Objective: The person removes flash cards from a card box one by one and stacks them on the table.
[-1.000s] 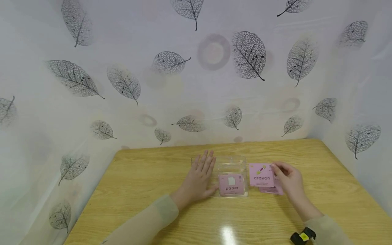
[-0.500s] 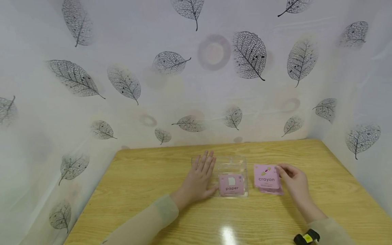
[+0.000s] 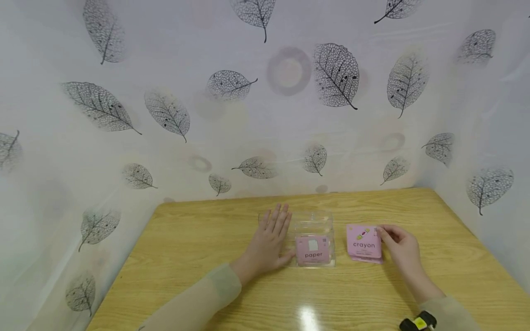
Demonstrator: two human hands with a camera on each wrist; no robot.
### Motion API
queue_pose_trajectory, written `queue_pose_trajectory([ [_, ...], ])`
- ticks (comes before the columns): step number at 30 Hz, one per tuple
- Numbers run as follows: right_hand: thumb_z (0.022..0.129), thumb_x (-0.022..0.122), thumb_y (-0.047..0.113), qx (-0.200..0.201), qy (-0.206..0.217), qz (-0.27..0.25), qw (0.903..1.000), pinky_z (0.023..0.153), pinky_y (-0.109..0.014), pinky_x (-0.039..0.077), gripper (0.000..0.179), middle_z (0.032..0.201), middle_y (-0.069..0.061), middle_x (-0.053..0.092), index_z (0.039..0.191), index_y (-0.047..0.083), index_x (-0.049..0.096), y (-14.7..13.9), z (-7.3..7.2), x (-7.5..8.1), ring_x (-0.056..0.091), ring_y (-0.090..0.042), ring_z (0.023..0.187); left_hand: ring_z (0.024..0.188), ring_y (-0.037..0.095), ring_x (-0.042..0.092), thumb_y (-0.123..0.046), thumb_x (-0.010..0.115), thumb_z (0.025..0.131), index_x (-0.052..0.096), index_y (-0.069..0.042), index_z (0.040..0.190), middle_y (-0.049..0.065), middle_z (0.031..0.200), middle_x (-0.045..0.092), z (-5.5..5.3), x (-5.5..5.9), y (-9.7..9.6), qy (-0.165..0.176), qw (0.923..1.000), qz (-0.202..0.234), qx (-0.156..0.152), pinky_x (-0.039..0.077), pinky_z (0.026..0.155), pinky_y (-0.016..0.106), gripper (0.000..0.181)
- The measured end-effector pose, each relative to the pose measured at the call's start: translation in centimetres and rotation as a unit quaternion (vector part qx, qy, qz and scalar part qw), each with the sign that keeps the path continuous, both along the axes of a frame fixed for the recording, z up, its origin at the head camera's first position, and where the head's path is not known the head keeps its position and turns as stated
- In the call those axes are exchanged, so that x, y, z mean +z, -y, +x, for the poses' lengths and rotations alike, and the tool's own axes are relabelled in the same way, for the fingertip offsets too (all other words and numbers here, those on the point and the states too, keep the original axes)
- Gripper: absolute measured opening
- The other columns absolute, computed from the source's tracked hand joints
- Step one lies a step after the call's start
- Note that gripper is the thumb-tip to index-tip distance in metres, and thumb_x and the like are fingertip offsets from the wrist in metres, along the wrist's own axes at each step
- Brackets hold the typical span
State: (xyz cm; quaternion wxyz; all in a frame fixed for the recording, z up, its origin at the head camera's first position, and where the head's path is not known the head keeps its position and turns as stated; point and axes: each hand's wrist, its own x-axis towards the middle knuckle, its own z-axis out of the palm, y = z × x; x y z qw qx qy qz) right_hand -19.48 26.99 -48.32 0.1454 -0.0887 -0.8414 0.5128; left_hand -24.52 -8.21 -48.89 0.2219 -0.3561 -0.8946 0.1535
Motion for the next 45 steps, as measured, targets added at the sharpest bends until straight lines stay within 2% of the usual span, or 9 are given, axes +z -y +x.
queue_pose_trajectory([
  [6,0.094,0.056,0.028,-0.006,0.005,0.006,1.0,0.064,-0.009,0.049,0.037,0.086,0.022,0.059,0.112,-0.004,0.064,0.0,0.1,-0.3,0.053,0.011,0.076,0.144,0.04,0.003,-0.073,0.025,0.085,0.0,0.002,0.149,0.023,0.157,-0.003,0.1,0.0,0.1,0.001,1.0,0.003,-0.001,0.012,0.117,0.053,0.102],
  [10,0.094,0.056,0.028,-0.008,0.007,0.011,0.9999,0.062,-0.01,0.049,0.037,0.086,0.017,0.062,0.111,-0.004,0.064,0.0,0.1,-0.5,0.053,0.01,0.074,0.144,0.04,0.006,-0.072,0.025,0.085,0.0,0.003,0.149,0.023,0.157,0.001,0.1,-0.1,0.1,-0.003,1.0,0.004,-0.002,0.013,0.116,0.053,0.102],
  [14,0.094,0.056,0.026,-0.009,0.003,0.014,0.9999,0.062,-0.009,0.049,0.034,0.085,0.02,0.061,0.109,-0.004,0.065,0.0,0.1,-0.6,0.053,0.011,0.074,0.144,0.04,0.007,-0.072,0.024,0.085,0.001,0.002,0.149,0.023,0.157,0.002,0.0,-0.3,0.1,-0.003,1.0,0.005,-0.003,0.014,0.116,0.053,0.101],
  [20,0.094,0.057,0.026,-0.015,0.002,0.018,0.9997,0.061,-0.009,0.048,0.034,0.083,0.022,0.06,0.108,-0.003,0.066,-0.1,0.0,-0.9,0.052,0.011,0.073,0.144,0.04,-0.004,-0.072,0.021,0.085,0.0,0.002,0.149,0.023,0.157,-0.001,0.0,-0.3,0.2,-0.001,1.0,0.003,-0.001,0.013,0.116,0.053,0.101],
  [27,0.094,0.056,0.027,-0.03,0.013,0.03,0.999,0.06,-0.01,0.047,0.033,0.091,0.001,0.063,0.109,-0.001,0.065,-0.1,-0.2,-1.3,0.05,0.006,0.074,0.144,0.04,-0.001,-0.072,0.021,0.085,0.0,0.002,0.149,0.023,0.156,-0.002,-0.1,-0.3,0.1,0.003,1.0,-0.003,0.001,0.012,0.116,0.053,0.101],
  [31,0.094,0.057,0.028,-0.037,0.017,0.043,0.9982,0.06,-0.009,0.046,0.032,0.095,-0.005,0.063,0.109,0.001,0.066,-0.2,-0.3,-1.5,0.05,0.005,0.074,0.144,0.04,0.001,-0.072,0.022,0.085,0.001,0.003,0.149,0.023,0.156,0.001,-0.1,-0.2,0.1,0.004,1.0,-0.005,0.0,0.01,0.117,0.053,0.1],
  [36,0.093,0.058,0.028,-0.043,0.017,0.055,0.9974,0.059,-0.011,0.046,0.031,0.092,-0.002,0.063,0.108,0.003,0.067,-0.5,-0.5,-1.8,0.05,0.005,0.073,0.144,0.041,0.005,-0.072,0.022,0.085,0.002,0.003,0.149,0.024,0.156,-0.002,-0.1,-0.3,0.1,-0.001,1.0,-0.005,-0.002,0.01,0.116,0.054,0.101],
  [42,0.092,0.06,0.028,-0.049,0.013,0.055,0.9972,0.058,-0.011,0.046,0.03,0.089,0.003,0.063,0.107,0.003,0.067,-0.7,-0.6,-1.8,0.05,0.006,0.073,0.144,0.041,0.004,-0.072,0.022,0.085,0.001,0.003,0.149,0.024,0.156,-0.002,-0.1,-0.3,0.1,-0.004,1.0,-0.003,-0.004,0.011,0.116,0.054,0.101],
  [45,0.092,0.061,0.028,-0.05,0.014,0.06,0.9968,0.058,-0.011,0.045,0.03,0.09,0.001,0.064,0.107,0.004,0.068,-0.7,-0.7,-1.9,0.05,0.005,0.073,0.144,0.041,0.004,-0.072,0.022,0.085,0.002,0.003,0.149,0.024,0.156,-0.002,-0.1,-0.4,0.1,-0.007,1.0,0.0,-0.005,0.01,0.116,0.053,0.101],
])
